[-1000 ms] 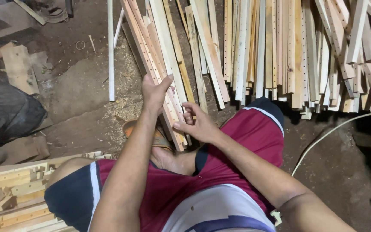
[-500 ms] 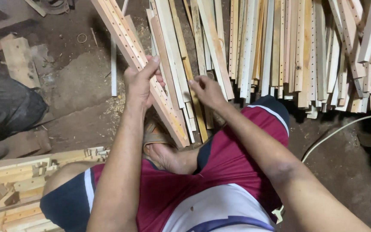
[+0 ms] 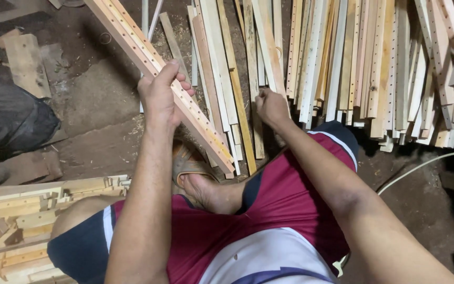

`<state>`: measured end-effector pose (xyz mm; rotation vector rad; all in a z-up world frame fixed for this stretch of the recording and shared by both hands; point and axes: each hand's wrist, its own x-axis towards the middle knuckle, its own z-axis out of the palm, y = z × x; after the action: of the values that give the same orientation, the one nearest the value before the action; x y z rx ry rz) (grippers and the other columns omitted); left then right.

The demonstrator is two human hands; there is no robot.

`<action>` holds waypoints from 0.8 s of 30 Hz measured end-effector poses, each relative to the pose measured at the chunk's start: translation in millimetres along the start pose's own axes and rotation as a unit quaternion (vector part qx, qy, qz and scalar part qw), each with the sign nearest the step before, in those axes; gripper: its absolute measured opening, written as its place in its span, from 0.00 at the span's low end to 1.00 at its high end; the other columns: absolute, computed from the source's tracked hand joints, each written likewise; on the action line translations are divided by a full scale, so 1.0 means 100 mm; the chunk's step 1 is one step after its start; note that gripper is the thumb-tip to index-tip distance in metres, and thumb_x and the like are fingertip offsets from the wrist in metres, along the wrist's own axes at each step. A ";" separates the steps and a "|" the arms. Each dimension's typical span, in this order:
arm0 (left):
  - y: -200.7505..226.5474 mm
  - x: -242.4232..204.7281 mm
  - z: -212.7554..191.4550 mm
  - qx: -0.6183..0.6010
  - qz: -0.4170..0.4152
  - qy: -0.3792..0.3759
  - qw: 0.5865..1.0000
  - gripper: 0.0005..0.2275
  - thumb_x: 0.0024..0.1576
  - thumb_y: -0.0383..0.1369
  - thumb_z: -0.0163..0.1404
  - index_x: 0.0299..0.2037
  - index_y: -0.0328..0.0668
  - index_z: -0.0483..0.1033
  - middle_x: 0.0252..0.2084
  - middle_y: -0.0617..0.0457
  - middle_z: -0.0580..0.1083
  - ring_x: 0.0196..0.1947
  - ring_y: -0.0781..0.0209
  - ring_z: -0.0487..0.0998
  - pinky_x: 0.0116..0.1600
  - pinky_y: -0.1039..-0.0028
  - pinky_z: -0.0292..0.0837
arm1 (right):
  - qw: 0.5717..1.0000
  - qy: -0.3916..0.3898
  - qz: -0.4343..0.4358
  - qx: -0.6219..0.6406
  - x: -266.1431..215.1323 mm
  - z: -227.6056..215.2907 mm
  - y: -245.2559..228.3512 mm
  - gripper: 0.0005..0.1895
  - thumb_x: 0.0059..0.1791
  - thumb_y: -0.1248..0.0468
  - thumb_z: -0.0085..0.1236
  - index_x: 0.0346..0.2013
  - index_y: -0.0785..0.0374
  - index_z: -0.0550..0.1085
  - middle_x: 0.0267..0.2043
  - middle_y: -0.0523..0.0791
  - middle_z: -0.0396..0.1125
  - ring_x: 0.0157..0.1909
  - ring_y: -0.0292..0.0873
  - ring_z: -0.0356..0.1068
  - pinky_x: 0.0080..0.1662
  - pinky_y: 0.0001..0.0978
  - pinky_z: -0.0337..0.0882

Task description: The person is sorting through a pile of wooden slats, aligning them into groups, and securing them with rubber bands.

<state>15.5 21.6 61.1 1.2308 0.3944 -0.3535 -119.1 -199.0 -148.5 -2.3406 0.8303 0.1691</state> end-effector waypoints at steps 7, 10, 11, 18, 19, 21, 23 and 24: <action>-0.01 0.02 -0.01 0.002 -0.002 0.018 1.000 0.10 0.49 0.27 0.59 0.35 0.27 0.74 0.20 0.44 0.73 0.14 0.55 0.79 0.19 0.62 0.83 | 0.998 -0.068 0.012 -0.003 -0.32 0.47 -0.27 0.13 0.51 0.58 0.52 0.42 0.62 0.77 0.40 0.57 0.76 0.48 0.63 0.76 0.49 0.53 0.76; 0.08 0.01 -0.01 0.013 0.002 0.023 1.000 0.11 0.49 0.28 0.60 0.36 0.27 0.75 0.20 0.44 0.74 0.15 0.55 0.79 0.20 0.61 0.84 | 0.997 -0.070 0.035 0.013 -0.23 0.42 -0.23 0.15 0.51 0.55 0.54 0.43 0.63 0.77 0.42 0.60 0.75 0.50 0.65 0.75 0.49 0.55 0.75; 0.08 0.00 -0.03 0.017 0.001 0.022 1.000 0.10 0.49 0.27 0.60 0.36 0.27 0.75 0.20 0.44 0.74 0.15 0.55 0.79 0.20 0.61 0.84 | 0.998 -0.052 0.030 0.011 -0.16 0.48 -0.12 0.14 0.52 0.57 0.52 0.43 0.64 0.77 0.41 0.61 0.74 0.50 0.65 0.75 0.48 0.55 0.76; 0.30 -0.23 0.03 0.023 -0.028 0.017 0.999 0.07 0.54 0.24 0.57 0.40 0.27 0.79 0.19 0.51 0.72 0.15 0.63 0.74 0.21 0.73 0.77 | 0.989 -0.030 0.036 0.137 0.17 0.00 -0.63 0.10 0.55 0.61 0.52 0.42 0.63 0.77 0.41 0.46 0.74 0.42 0.43 0.74 0.49 0.37 0.77; 0.26 -0.26 0.02 0.027 -0.023 0.017 0.999 0.07 0.54 0.24 0.57 0.40 0.27 0.79 0.19 0.51 0.72 0.15 0.63 0.74 0.21 0.73 0.77 | 0.989 -0.029 0.034 0.142 0.41 0.10 -0.55 0.10 0.55 0.61 0.52 0.42 0.63 0.77 0.41 0.46 0.74 0.42 0.43 0.74 0.49 0.37 0.77; 0.28 -0.27 0.08 0.030 -0.004 0.012 0.999 0.08 0.51 0.28 0.57 0.32 0.30 0.73 0.20 0.46 0.73 0.16 0.58 0.79 0.21 0.66 0.83 | 0.996 -0.008 0.001 0.087 1.04 0.21 -0.52 0.24 0.54 0.50 0.53 0.54 0.65 0.75 0.47 0.58 0.74 0.55 0.61 0.72 0.54 0.52 0.74; 0.23 -0.25 0.05 0.035 -0.002 0.013 0.999 0.08 0.51 0.28 0.57 0.32 0.30 0.73 0.21 0.45 0.73 0.16 0.57 0.79 0.22 0.65 0.83 | 0.996 -0.006 -0.002 0.090 0.99 0.08 -0.82 0.23 0.52 0.50 0.56 0.50 0.67 0.77 0.45 0.59 0.74 0.53 0.64 0.73 0.52 0.54 0.74; 0.19 -0.23 0.00 0.041 -0.016 0.016 0.999 0.08 0.50 0.28 0.58 0.32 0.30 0.74 0.21 0.44 0.74 0.16 0.57 0.79 0.22 0.63 0.83 | 0.996 -0.010 0.008 0.086 0.94 0.04 -0.96 0.22 0.51 0.51 0.58 0.47 0.69 0.78 0.42 0.61 0.74 0.51 0.66 0.73 0.51 0.55 0.75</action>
<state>3.9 28.0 88.1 1.3129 0.4309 -0.3800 13.7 -188.6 -130.2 -2.1696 0.8203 0.1216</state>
